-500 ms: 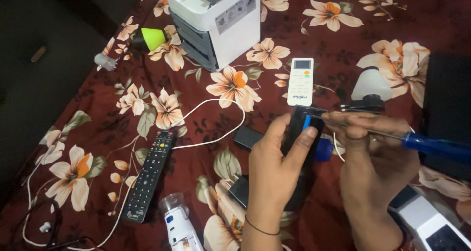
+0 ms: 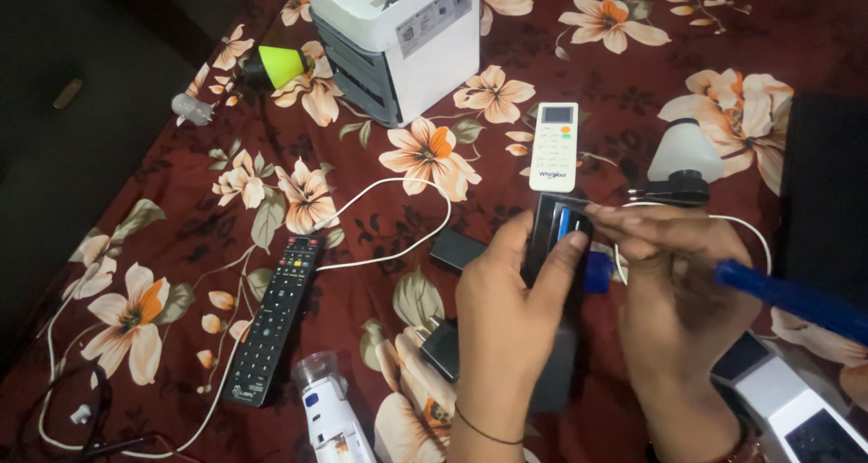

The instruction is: The person opens a remote control's battery compartment, removes the old batteries, and inserts new ones using a screwdriver. Then the person connects a small white and blue device to a wall socket and turns it on.

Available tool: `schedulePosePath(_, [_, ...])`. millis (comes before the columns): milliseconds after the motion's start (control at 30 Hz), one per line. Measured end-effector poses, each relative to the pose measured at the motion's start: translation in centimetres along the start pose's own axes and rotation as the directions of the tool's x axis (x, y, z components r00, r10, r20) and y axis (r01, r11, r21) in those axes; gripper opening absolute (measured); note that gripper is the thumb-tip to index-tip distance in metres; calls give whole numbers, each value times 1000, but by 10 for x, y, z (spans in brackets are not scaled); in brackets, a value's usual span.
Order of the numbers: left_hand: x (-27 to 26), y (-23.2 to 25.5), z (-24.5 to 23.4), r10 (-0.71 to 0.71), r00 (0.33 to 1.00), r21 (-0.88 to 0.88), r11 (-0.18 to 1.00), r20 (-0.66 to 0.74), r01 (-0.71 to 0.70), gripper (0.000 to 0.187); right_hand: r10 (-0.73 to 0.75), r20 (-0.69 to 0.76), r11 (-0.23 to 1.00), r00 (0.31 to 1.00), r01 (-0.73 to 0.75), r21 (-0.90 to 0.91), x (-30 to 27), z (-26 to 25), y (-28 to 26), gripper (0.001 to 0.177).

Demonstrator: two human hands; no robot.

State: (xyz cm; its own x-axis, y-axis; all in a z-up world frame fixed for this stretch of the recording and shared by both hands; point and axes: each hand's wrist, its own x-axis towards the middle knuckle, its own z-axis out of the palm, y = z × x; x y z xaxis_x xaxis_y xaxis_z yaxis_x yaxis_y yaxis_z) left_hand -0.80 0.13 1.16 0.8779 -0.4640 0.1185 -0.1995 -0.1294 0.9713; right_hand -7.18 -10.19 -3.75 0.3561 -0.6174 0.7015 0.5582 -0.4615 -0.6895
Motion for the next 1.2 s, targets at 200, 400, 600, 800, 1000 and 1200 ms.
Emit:
schedulePosePath(200, [-1, -5, -3, -74, 995, 97, 993, 69, 67, 28, 84, -16, 996, 996, -84, 21, 4, -8, -4, 13])
schedulePosePath(400, [-1, -14, -6, 133, 979, 29, 990, 154, -139, 34, 140, 37, 990, 989, -139, -27, 12, -23, -3, 13])
schedulePosePath(600, [-1, -15, -4, 170, 963, 64, 980, 209, -187, 36, 251, -10, 968, 968, -250, 25, 17, -31, -1, 10])
schedulePosePath(800, [-2, -13, -5, 45, 967, 97, 993, 251, -71, 39, 335, 2, 937, 942, -334, 107, 19, -37, -2, 13])
schedulePosePath(1000, [-3, -14, -6, 140, 954, 89, 982, 266, -169, 45, 380, 58, 901, 923, -384, 200, 22, -43, -2, 18])
schedulePosePath(1200, [-2, -27, -7, 119, 933, -47, 993, 338, -110, 43, 431, 68, 883, 900, -436, 171, 23, -44, -3, 21])
